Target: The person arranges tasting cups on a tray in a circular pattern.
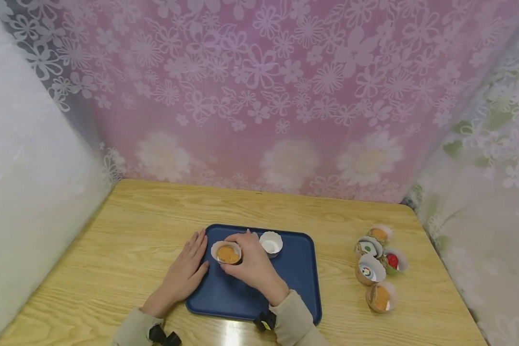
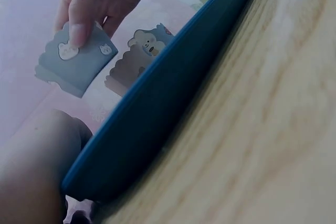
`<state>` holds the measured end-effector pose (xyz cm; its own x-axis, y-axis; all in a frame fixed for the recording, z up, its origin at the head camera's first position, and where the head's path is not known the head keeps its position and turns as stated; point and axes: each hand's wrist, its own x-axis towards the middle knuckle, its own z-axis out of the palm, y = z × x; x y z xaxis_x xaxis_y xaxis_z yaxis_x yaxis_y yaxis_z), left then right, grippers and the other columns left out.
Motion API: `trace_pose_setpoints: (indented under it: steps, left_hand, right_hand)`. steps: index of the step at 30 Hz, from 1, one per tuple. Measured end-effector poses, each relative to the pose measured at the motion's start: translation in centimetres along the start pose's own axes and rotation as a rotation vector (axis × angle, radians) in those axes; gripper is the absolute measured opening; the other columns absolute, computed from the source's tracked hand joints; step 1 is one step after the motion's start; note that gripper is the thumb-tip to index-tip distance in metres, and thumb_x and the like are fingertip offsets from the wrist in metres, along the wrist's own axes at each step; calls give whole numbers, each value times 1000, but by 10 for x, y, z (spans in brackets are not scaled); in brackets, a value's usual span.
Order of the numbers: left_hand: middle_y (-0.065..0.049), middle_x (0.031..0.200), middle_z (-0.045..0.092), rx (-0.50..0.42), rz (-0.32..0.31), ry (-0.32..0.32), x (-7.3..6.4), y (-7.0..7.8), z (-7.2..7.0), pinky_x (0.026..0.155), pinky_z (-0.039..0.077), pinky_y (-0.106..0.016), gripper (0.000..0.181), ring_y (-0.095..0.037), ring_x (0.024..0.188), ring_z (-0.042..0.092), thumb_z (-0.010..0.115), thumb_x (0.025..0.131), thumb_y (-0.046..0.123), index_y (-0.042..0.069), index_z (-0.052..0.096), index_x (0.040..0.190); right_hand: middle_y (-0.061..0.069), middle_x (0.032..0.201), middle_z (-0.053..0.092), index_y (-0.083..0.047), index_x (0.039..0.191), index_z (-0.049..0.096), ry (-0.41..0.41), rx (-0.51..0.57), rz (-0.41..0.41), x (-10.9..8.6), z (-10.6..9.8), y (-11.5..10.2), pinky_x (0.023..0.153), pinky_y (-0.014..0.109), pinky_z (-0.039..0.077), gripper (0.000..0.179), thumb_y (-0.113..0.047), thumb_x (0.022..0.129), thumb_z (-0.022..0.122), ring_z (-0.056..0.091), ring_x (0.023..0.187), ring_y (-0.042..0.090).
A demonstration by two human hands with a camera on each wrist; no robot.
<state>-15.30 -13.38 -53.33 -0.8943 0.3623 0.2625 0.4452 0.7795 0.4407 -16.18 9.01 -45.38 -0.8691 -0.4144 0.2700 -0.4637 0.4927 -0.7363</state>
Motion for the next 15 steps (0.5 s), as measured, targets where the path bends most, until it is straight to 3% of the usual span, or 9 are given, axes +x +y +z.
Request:
trace_pose_setpoints:
  steps: [2, 7, 15]
  left_hand:
    - [-14, 165, 13, 3, 3, 1, 0, 0, 0, 120, 17, -50, 64, -33, 151, 11, 49, 103, 24, -4, 24, 155]
    - [-14, 165, 12, 3, 11, -1, 0, 0, -1, 120, 16, -49, 64, -33, 151, 11, 48, 104, 26, -4, 24, 155]
    - [-16, 164, 12, 0, 17, 5, 0, 0, 0, 120, 17, -50, 65, -34, 151, 12, 48, 105, 28, -4, 23, 155]
  right_hand:
    - [0, 113, 65, -13, 118, 66, -9, -23, -23, 1, 3, 2, 118, 59, 19, 49, -15, 75, 89, 58, 116, 28]
    - [3, 116, 65, -10, 117, 66, -20, -76, -72, 0, 10, 6, 118, 60, 16, 49, -15, 74, 89, 58, 119, 26]
    - [12, 138, 54, -8, 112, 69, 1, -151, -96, 0, 12, 11, 120, 56, 12, 46, -21, 73, 90, 43, 136, 30]
